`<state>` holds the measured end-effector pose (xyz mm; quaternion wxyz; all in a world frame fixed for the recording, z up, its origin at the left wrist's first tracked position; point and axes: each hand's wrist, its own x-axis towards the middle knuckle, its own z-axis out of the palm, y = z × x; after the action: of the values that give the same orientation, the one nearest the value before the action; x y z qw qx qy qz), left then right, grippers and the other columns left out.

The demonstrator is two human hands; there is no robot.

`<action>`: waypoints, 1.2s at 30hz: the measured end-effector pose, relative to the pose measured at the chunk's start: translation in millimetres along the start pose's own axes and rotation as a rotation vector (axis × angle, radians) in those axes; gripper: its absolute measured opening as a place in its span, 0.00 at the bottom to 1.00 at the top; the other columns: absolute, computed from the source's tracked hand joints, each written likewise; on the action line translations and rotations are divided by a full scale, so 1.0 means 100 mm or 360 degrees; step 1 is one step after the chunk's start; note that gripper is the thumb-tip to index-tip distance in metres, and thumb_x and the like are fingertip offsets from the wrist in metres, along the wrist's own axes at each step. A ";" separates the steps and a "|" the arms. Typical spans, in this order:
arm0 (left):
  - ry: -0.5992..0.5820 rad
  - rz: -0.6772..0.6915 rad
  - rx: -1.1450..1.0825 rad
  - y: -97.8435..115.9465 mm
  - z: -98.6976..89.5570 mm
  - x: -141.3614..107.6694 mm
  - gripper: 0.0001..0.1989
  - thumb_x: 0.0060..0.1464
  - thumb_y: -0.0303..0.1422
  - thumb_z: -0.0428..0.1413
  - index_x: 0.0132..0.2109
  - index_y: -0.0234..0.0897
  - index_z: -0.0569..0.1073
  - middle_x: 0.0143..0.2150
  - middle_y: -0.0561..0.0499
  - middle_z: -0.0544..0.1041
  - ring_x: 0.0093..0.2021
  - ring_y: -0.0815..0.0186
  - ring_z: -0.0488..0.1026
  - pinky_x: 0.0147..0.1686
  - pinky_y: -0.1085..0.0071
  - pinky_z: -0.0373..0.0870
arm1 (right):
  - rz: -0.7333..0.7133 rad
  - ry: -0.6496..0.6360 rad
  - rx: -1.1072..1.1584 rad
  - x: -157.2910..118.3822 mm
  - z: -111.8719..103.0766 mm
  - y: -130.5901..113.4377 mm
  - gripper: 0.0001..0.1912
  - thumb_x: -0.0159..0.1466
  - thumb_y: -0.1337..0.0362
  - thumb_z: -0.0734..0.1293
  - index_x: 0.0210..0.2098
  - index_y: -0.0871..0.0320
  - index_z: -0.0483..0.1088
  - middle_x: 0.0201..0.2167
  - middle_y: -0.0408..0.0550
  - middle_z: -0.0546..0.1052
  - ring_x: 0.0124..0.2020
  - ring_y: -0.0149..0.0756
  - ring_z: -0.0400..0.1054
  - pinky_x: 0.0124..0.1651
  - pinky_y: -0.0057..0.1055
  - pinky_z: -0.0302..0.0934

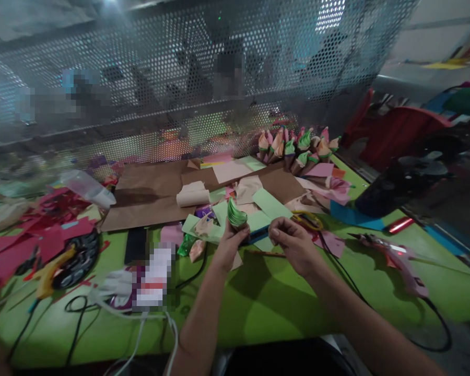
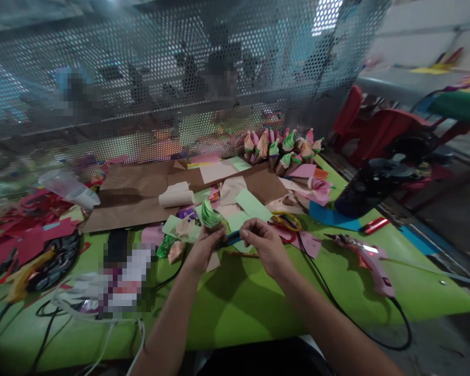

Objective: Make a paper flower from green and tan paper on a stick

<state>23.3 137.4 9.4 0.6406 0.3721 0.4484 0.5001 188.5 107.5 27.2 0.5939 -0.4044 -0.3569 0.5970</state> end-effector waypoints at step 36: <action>-0.0035 0.0059 0.0135 0.03 0.01 0.01 0.25 0.39 0.39 0.70 0.44 0.40 0.71 0.33 0.56 0.76 0.36 0.68 0.71 0.42 0.72 0.68 | 0.0122 0.0035 0.0177 0.05 -0.03 0.10 0.21 0.49 0.45 0.79 0.28 0.56 0.77 0.24 0.45 0.74 0.25 0.31 0.62 0.26 0.29 0.53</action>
<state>23.0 138.8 11.9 0.6199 0.4126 0.4550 0.4883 186.8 112.3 16.4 0.5960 -0.3907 -0.3007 0.6338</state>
